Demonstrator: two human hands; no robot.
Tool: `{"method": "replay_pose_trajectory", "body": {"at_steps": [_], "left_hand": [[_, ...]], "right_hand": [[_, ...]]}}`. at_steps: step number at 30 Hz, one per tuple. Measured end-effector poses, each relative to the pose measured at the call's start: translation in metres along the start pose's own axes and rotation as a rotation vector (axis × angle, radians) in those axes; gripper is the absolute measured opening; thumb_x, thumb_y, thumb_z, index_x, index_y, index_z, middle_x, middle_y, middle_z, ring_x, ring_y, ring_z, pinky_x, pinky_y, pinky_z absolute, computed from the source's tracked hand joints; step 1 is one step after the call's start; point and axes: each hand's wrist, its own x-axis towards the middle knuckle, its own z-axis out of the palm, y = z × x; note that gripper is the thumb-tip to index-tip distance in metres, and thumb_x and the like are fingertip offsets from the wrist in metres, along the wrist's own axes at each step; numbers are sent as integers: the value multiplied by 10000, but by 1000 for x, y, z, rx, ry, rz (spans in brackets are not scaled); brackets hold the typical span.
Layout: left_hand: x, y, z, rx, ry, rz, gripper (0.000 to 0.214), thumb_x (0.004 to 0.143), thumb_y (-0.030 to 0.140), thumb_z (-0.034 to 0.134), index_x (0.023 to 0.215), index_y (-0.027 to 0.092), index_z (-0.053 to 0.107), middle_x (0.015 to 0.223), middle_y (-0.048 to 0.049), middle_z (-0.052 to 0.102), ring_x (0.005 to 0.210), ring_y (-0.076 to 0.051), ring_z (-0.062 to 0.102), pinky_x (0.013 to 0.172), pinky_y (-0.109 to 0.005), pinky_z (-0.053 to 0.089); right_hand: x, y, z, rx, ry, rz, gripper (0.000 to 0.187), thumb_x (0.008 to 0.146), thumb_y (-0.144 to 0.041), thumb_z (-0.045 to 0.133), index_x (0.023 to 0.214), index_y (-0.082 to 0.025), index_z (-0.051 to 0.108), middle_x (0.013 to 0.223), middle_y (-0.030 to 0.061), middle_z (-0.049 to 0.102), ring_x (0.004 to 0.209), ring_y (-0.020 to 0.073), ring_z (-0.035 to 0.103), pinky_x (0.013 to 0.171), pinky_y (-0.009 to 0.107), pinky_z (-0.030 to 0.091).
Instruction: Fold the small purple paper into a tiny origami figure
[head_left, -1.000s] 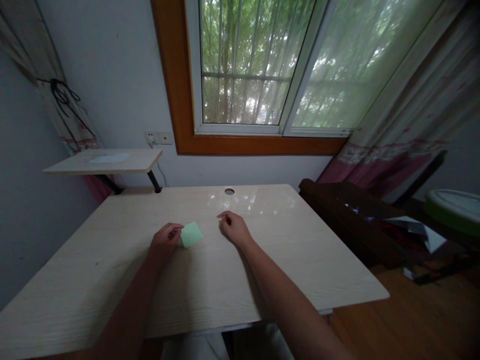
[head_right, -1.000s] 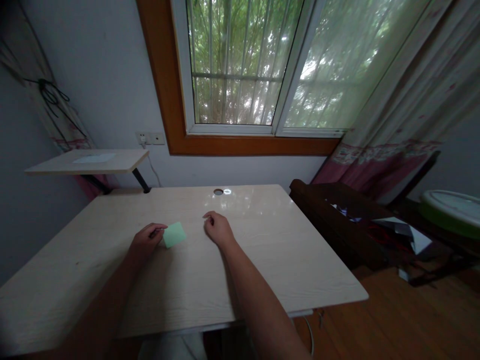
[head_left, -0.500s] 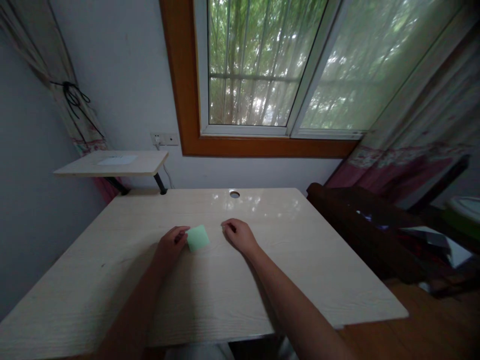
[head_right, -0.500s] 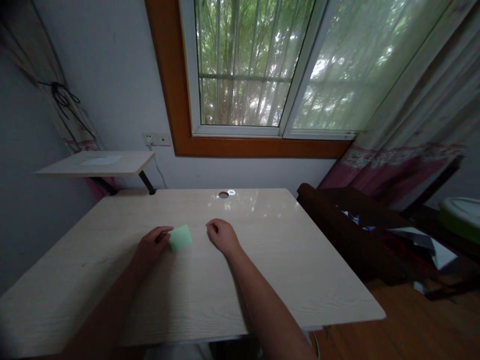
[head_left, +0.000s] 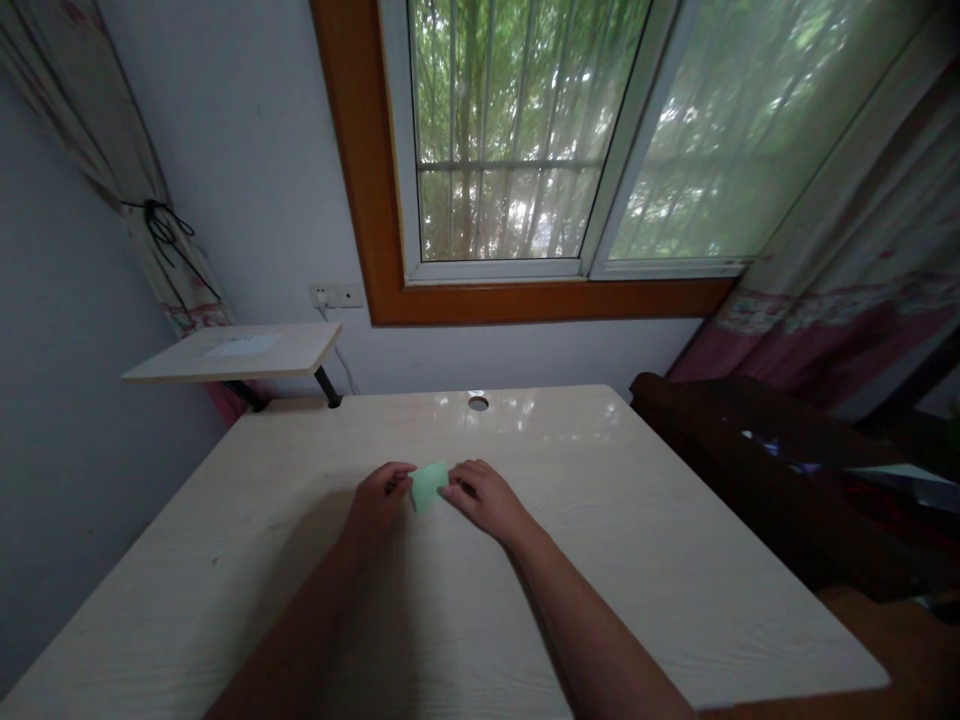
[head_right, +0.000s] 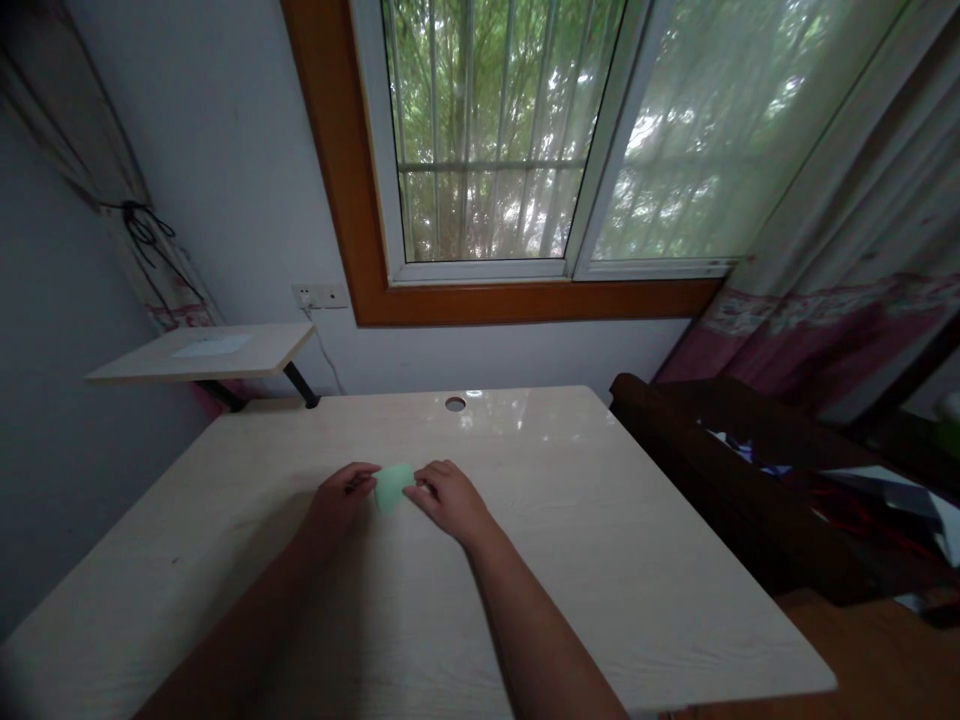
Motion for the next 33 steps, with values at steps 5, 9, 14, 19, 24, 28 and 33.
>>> {"method": "replay_pose_trajectory", "body": {"at_steps": [5, 9, 14, 19, 24, 28, 33], "left_hand": [[12, 11, 33, -75, -20, 51, 274, 828, 340, 587, 1022, 188, 706, 958, -72, 727, 838, -195, 675, 743, -288, 531], [12, 7, 43, -94, -4, 61, 287, 832, 338, 588, 1048, 183, 696, 967, -79, 715, 837, -188, 670, 742, -280, 531], [10, 4, 36, -158, 71, 11, 300, 840, 355, 569, 1050, 169, 676, 897, -58, 696, 815, -176, 662, 744, -274, 526], [10, 7, 33, -176, 93, -14, 305, 834, 362, 563, 1046, 165, 661, 866, -51, 682, 790, -174, 658, 737, -276, 525], [10, 7, 32, -172, 75, -18, 301, 831, 366, 578, 1039, 166, 661, 855, -42, 670, 773, -170, 648, 721, -273, 514], [12, 2, 33, -196, 45, -5, 306, 834, 367, 584, 1049, 162, 659, 862, -45, 670, 763, -167, 639, 704, -266, 503], [14, 0, 35, -140, -6, 5, 300, 829, 404, 594, 993, 164, 669, 773, -20, 646, 676, -157, 597, 621, -250, 460]], "right_hand": [[-1, 9, 1, 36, 40, 110, 162, 892, -324, 606, 809, -192, 649, 756, 29, 622, 764, 177, 552, 724, 281, 414], [-2, 15, -2, 141, 80, 129, 160, 879, -317, 610, 784, -189, 629, 780, 21, 621, 765, 162, 550, 712, 260, 416], [-3, 22, 0, 298, 75, 194, 168, 869, -340, 599, 822, -183, 635, 782, 9, 627, 720, 143, 553, 677, 241, 428], [-4, 25, 1, 403, 113, 285, 190, 859, -365, 588, 836, -180, 627, 710, -13, 590, 667, 132, 527, 630, 231, 427], [-2, 28, 2, 446, 142, 322, 171, 835, -354, 612, 838, -185, 636, 701, -14, 582, 655, 128, 524, 626, 234, 434], [-1, 28, 3, 459, 137, 318, 161, 832, -332, 616, 865, -180, 658, 704, -14, 588, 656, 124, 528, 638, 235, 436], [-1, 26, 1, 465, 113, 317, 193, 835, -336, 618, 922, -178, 686, 713, -13, 596, 659, 122, 531, 642, 236, 438]]}}
